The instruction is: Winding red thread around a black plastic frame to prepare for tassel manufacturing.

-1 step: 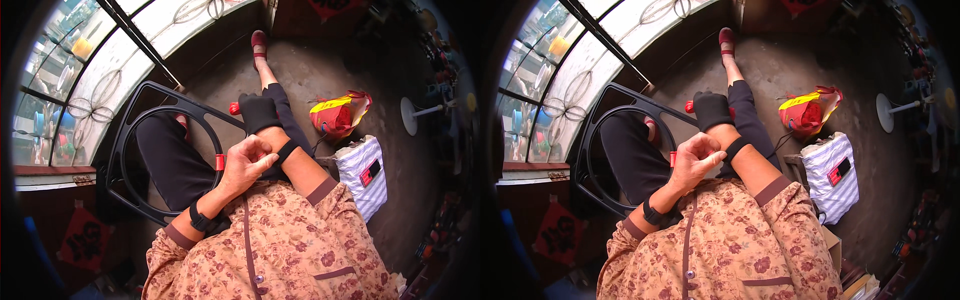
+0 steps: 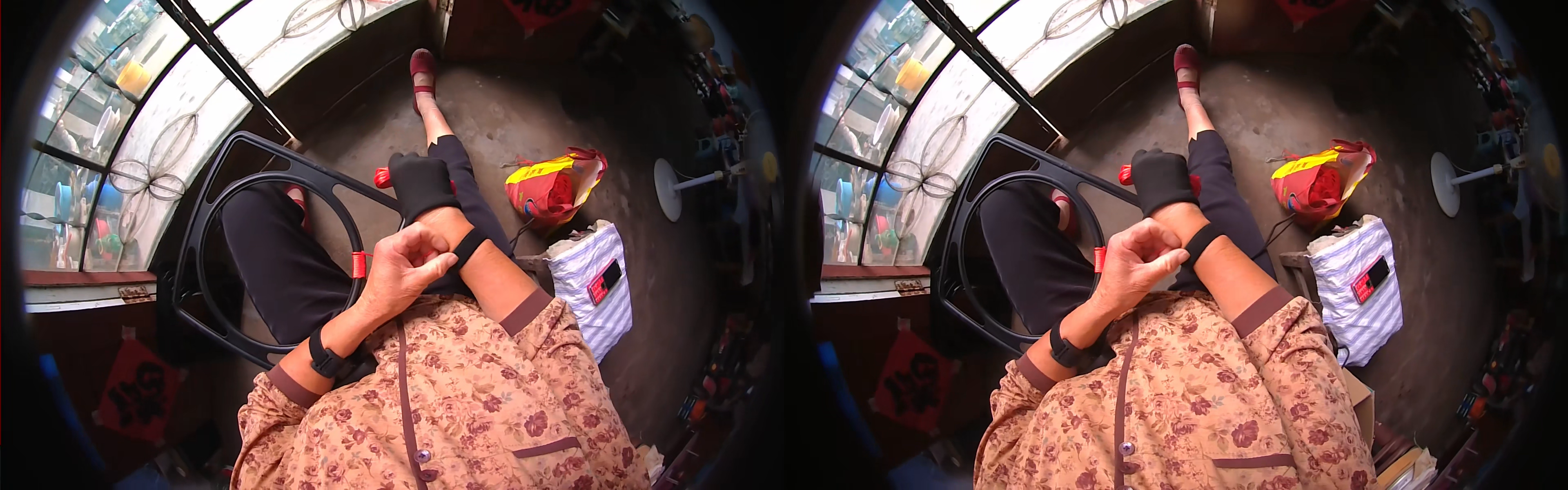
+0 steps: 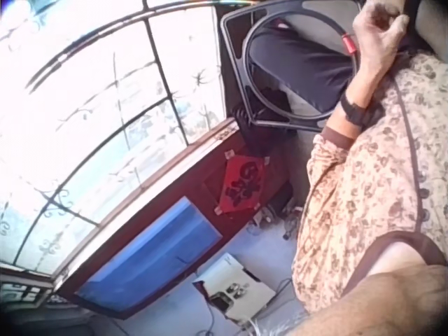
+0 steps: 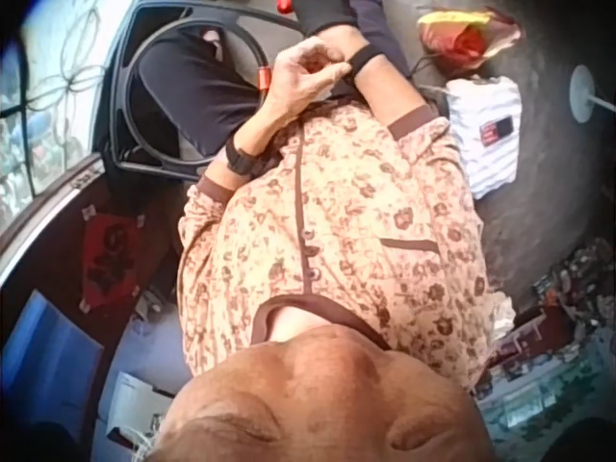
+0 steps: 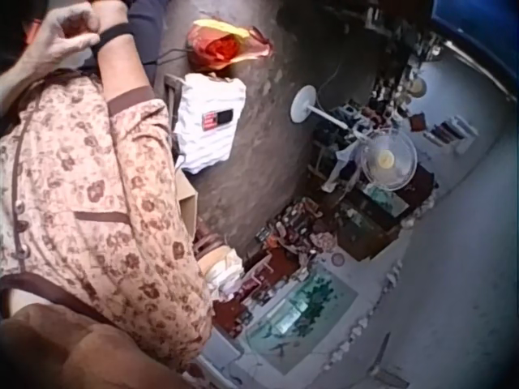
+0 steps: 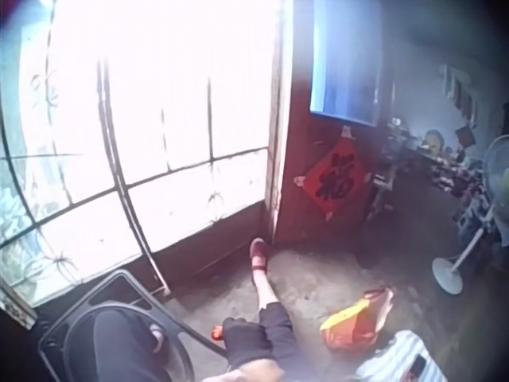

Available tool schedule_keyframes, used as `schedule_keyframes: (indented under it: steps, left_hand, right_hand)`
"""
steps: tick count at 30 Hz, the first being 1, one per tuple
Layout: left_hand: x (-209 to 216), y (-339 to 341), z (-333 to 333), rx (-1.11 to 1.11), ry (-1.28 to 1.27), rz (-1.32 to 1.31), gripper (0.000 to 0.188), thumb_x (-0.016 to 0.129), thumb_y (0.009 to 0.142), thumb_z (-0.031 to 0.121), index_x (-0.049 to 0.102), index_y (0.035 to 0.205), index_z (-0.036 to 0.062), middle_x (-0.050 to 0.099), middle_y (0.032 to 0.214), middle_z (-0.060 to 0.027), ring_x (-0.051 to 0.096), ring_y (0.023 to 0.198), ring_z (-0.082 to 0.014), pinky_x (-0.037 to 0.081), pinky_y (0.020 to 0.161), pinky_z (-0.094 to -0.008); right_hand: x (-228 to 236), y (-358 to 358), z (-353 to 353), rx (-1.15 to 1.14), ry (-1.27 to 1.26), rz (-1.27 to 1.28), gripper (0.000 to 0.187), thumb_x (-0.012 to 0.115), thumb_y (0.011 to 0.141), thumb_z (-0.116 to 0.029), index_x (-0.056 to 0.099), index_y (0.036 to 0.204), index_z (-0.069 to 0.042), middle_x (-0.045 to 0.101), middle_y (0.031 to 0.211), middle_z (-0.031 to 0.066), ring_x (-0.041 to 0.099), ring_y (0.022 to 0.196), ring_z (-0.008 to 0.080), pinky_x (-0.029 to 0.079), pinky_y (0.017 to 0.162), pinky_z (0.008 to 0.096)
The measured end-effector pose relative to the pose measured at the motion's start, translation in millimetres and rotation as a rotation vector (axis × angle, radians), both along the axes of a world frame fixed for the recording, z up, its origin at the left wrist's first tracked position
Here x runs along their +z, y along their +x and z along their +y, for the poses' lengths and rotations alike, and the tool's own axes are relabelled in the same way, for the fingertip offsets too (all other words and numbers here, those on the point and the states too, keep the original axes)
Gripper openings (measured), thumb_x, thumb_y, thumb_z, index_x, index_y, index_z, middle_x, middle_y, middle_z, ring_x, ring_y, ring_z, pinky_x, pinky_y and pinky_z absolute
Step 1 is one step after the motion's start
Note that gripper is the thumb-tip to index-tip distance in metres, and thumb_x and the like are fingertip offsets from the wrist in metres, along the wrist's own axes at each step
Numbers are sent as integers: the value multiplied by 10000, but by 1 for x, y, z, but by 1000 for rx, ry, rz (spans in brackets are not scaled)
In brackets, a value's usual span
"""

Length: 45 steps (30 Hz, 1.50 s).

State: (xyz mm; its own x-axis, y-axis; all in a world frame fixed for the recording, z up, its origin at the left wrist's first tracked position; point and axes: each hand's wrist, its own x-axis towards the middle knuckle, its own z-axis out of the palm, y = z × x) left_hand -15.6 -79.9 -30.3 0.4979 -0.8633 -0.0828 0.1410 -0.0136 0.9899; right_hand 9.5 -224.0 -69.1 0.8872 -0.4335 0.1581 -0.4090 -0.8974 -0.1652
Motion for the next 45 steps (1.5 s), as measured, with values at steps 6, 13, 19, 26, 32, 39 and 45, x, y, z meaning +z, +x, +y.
schedule_keyframes:
  steps: [6, 13, 19, 26, 32, 39, 45]
  left_hand:
    - [-1, -3, -2, -105, 4, 110, 96, 714, 842, 32, 632, 891, 16, 588, 756, 58, 500, 663, 5, 403, 578, -156]
    - [-2, -3, 0, -258, 85, 236, 95, 719, 848, 77, 647, 855, 15, 593, 738, 53, 503, 639, 1, 399, 557, -156]
    - [4, -1, 6, -175, 107, 629, 123, 557, 947, 146, 625, 970, 45, 537, 654, 21, 315, 413, -11, 224, 373, -179]
    - [-1, 14, 9, -4, 45, 905, 25, 567, 930, 132, 569, 910, 117, 462, 588, 55, 294, 398, -26, 203, 368, -190]
    - [-8, 8, 19, -83, 213, 823, 138, 617, 828, -33, 547, 811, 85, 454, 668, 30, 397, 509, -59, 259, 450, -222]
    - [-30, 9, 22, -221, 192, 863, 157, 657, 810, -7, 547, 812, 105, 449, 652, 30, 404, 507, -69, 259, 445, -212]
    - [-12, 12, 16, -310, 169, 851, 163, 721, 771, 37, 595, 856, 94, 506, 671, 21, 431, 532, -79, 283, 454, -219]
  right_hand:
    - [-3, 0, 1, -20, -152, 42, 57, 634, 759, -112, 634, 813, -94, 656, 765, 94, 689, 675, 246, 531, 558, 328]
    - [-7, -4, 1, -9, -74, 19, 116, 635, 731, -78, 618, 846, -76, 657, 773, 126, 679, 692, 295, 536, 577, 363]
    - [3, 5, -12, -232, 356, -380, 236, 709, 741, -298, 621, 851, -109, 681, 831, 124, 683, 753, 300, 531, 635, 405]
    - [99, -12, 10, -12, 1679, -596, 225, 603, 911, -251, 650, 1012, -56, 663, 793, 71, 650, 680, 187, 522, 662, 299]
    - [95, -23, 41, 196, 2715, -457, 261, 653, 903, -251, 622, 1026, -23, 658, 897, 95, 659, 781, 174, 561, 645, 250]
    - [89, -18, 48, 123, 2806, -444, 267, 634, 915, -269, 626, 1031, -28, 665, 913, 83, 658, 755, 183, 566, 634, 264]
    - [83, -12, 44, 159, 2695, -575, 241, 622, 923, -297, 628, 1012, -74, 662, 914, 75, 636, 713, 146, 550, 604, 275]
